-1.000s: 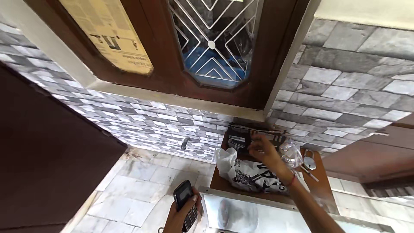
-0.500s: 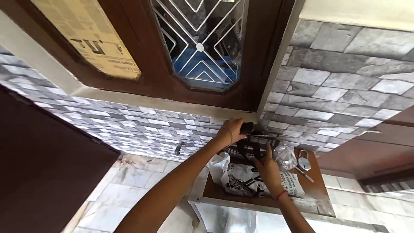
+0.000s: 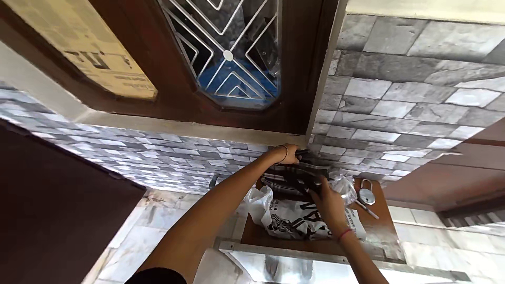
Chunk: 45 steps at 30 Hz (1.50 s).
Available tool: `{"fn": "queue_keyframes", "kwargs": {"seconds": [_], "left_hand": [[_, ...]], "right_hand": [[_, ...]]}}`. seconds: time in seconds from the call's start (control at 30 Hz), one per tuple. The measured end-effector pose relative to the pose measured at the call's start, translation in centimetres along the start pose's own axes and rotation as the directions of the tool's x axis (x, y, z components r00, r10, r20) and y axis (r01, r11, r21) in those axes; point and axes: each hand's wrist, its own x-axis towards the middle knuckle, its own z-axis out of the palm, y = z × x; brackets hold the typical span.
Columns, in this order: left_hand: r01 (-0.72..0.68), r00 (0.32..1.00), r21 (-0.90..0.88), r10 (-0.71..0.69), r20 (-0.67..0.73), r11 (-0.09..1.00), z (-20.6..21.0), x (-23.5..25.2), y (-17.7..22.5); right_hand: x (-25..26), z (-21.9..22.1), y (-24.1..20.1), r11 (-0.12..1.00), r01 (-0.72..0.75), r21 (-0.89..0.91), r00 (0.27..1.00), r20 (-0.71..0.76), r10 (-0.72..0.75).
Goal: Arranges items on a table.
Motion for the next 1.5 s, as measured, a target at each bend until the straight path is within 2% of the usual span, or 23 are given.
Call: {"fn": "queue_keyframes", "kwargs": {"seconds": [0.17, 0.27, 0.37, 0.5, 0.6, 0.67, 0.73, 0.8, 0.9, 1.0, 1.1, 1.17, 1.23, 1.37, 1.5], "left_hand": [[-0.075, 0.994, 0.06, 0.07, 0.088, 0.995, 1.1, 0.6, 0.0], [-0.069, 0.99, 0.034, 0.064, 0.124, 0.997, 1.1, 0.5, 0.1], [-0.07, 0.991, -0.017, 0.072, 0.117, 0.997, 0.8, 0.2, -0.2], [-0.071, 0.997, -0.048, 0.071, 0.002, 0.996, -0.7, -1.9, -1.8], [0.003, 0.979, -0.219, -0.048, -0.2, 0.976, -0.8, -5.6, -4.7], [0.065, 0.934, -0.387, -0.193, -0.302, 0.92, 0.9, -7.3, -7.6], [0.128, 0.879, -0.547, -0.349, -0.324, 0.828, 3.3, -8.0, -10.1], [0.117, 0.842, -0.675, -0.433, -0.321, 0.728, 5.6, -8.3, -11.4], [-0.048, 0.816, -0.834, -0.459, -0.35, 0.55, 8.0, -8.5, -11.3], [-0.159, 0.792, -0.886, -0.479, -0.378, 0.436, 9.7, -8.0, -11.4], [-0.253, 0.798, -0.917, -0.47, -0.378, 0.307, 10.6, -7.8, -11.8], [-0.304, 0.803, -0.93, -0.47, -0.366, 0.205, 10.6, -7.7, -11.5], [-0.316, 0.819, -0.941, -0.466, -0.336, 0.123, 10.4, -7.7, -11.1], [-0.332, 0.837, -0.942, -0.448, -0.314, 0.042, 10.4, -7.8, -10.5], [-0.388, 0.825, -0.921, -0.436, -0.358, 0.023, 11.0, -8.5, -9.9]], "right_hand": [[-2.3, 2.6, 1.5, 0.998, 0.049, -0.035, 0.997, -0.061, -0.051], [-2.4, 3.4, 2.0, 0.995, 0.091, -0.027, 0.988, -0.126, -0.094], [-2.0, 3.5, 2.2, 0.994, 0.111, -0.015, 0.983, -0.147, -0.112], [-1.5, 3.5, 2.4, 0.989, 0.149, -0.02, 0.975, -0.166, -0.15], [-1.3, 3.2, 2.3, 0.984, 0.178, -0.001, 0.954, -0.245, -0.173], [-0.9, 3.1, 2.0, 0.976, 0.217, -0.01, 0.926, -0.314, -0.209], [-0.2, 3.2, 1.9, 0.955, 0.294, -0.05, 0.868, -0.404, -0.288], [0.6, 3.0, 1.6, 0.927, 0.36, -0.107, 0.815, -0.447, -0.368], [1.7, 2.4, 0.6, 0.885, 0.438, -0.159, 0.785, -0.413, -0.462], [2.7, 2.2, -0.9, 0.831, 0.531, -0.164, 0.757, -0.349, -0.552], [3.6, 2.5, -3.4, 0.754, 0.639, -0.15, 0.702, -0.287, -0.652], [3.8, 2.7, -5.5, 0.727, 0.671, -0.148, 0.695, -0.218, -0.686], [3.6, 2.6, -7.5, 0.743, 0.653, -0.147, 0.731, -0.136, -0.669], [3.3, 2.0, -10.9, 0.815, 0.56, -0.15, 0.827, 0.033, -0.562], [3.5, 2.6, -12.6, 0.828, 0.542, -0.145, 0.84, 0.094, -0.534]]}}
